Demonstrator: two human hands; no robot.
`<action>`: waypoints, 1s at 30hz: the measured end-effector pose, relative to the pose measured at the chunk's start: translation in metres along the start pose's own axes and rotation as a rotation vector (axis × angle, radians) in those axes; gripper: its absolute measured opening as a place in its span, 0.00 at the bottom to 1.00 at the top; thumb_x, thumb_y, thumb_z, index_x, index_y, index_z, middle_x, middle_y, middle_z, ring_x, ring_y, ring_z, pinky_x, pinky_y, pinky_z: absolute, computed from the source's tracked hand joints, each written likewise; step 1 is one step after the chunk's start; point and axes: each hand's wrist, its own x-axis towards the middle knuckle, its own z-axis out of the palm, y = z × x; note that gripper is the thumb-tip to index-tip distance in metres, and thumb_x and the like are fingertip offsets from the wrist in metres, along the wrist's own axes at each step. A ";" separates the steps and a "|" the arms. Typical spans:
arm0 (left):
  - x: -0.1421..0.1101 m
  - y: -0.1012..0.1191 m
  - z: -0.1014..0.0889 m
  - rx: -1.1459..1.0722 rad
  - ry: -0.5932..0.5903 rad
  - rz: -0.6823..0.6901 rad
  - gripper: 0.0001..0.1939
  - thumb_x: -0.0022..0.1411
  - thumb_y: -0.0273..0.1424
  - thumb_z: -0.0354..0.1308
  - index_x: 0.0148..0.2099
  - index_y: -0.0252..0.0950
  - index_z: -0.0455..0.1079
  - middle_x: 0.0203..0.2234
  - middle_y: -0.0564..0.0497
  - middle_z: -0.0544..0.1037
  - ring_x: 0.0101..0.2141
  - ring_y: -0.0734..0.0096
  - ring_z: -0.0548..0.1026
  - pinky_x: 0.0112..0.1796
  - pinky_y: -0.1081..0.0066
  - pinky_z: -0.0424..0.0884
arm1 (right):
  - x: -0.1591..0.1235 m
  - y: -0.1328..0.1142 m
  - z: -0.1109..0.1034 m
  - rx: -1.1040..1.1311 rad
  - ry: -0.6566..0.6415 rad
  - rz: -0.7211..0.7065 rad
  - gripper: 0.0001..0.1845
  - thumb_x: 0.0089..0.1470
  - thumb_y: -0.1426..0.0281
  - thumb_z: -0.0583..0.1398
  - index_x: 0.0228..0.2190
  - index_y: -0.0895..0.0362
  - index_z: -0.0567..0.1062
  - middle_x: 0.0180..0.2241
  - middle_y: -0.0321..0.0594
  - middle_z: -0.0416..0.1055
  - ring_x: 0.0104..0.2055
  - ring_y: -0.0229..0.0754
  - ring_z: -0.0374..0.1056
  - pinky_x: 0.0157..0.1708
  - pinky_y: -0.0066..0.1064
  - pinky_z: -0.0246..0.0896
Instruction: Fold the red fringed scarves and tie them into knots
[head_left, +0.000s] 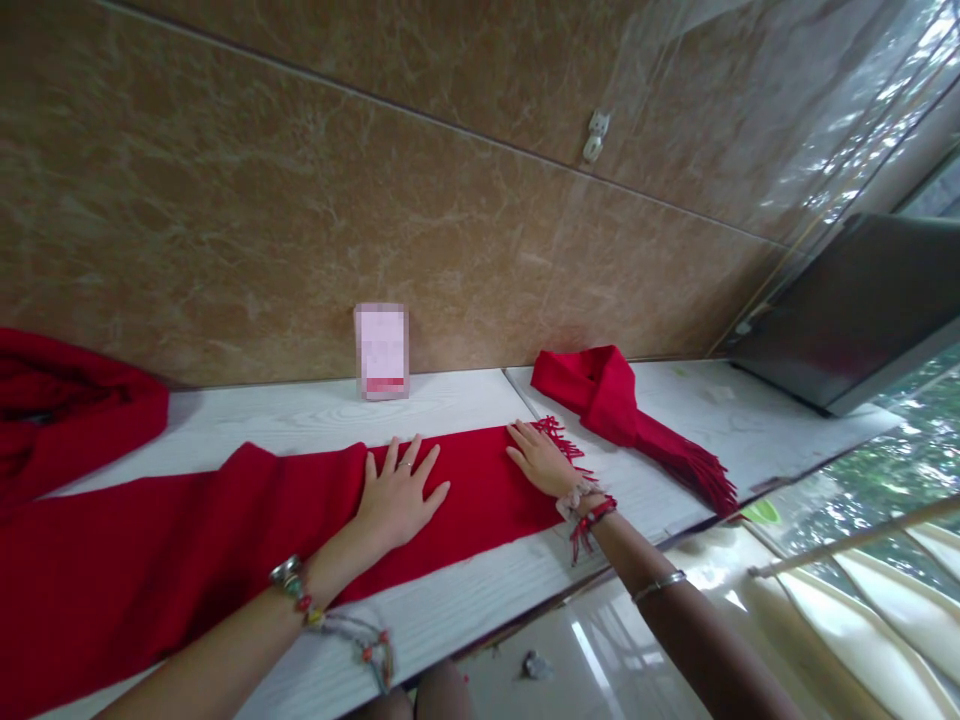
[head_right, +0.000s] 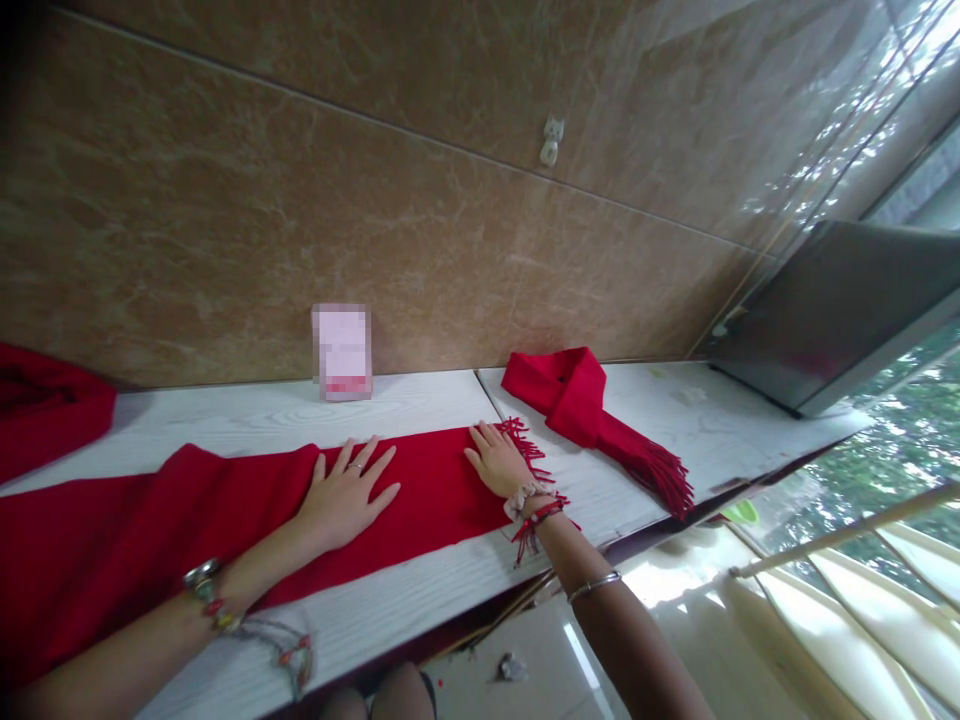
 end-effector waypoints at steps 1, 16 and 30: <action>-0.003 -0.003 -0.002 0.003 -0.009 -0.002 0.29 0.62 0.45 0.39 0.62 0.40 0.52 0.61 0.44 0.50 0.59 0.43 0.47 0.52 0.39 0.45 | 0.001 -0.001 -0.002 -0.009 -0.014 0.044 0.23 0.59 0.65 0.47 0.52 0.63 0.63 0.55 0.54 0.59 0.59 0.49 0.52 0.55 0.43 0.50; -0.006 -0.002 -0.002 -0.026 -0.002 -0.039 0.28 0.62 0.44 0.42 0.62 0.41 0.52 0.61 0.46 0.51 0.60 0.47 0.47 0.54 0.43 0.45 | 0.022 -0.018 -0.018 -0.152 -0.096 0.314 0.18 0.55 0.64 0.56 0.46 0.59 0.66 0.47 0.44 0.65 0.43 0.43 0.65 0.41 0.41 0.64; -0.007 -0.001 -0.002 -0.029 0.007 -0.042 0.27 0.62 0.43 0.42 0.62 0.42 0.52 0.61 0.47 0.51 0.60 0.48 0.47 0.54 0.44 0.45 | 0.032 -0.031 -0.024 -0.156 -0.097 0.255 0.13 0.54 0.76 0.50 0.39 0.59 0.72 0.41 0.46 0.68 0.44 0.40 0.63 0.43 0.28 0.56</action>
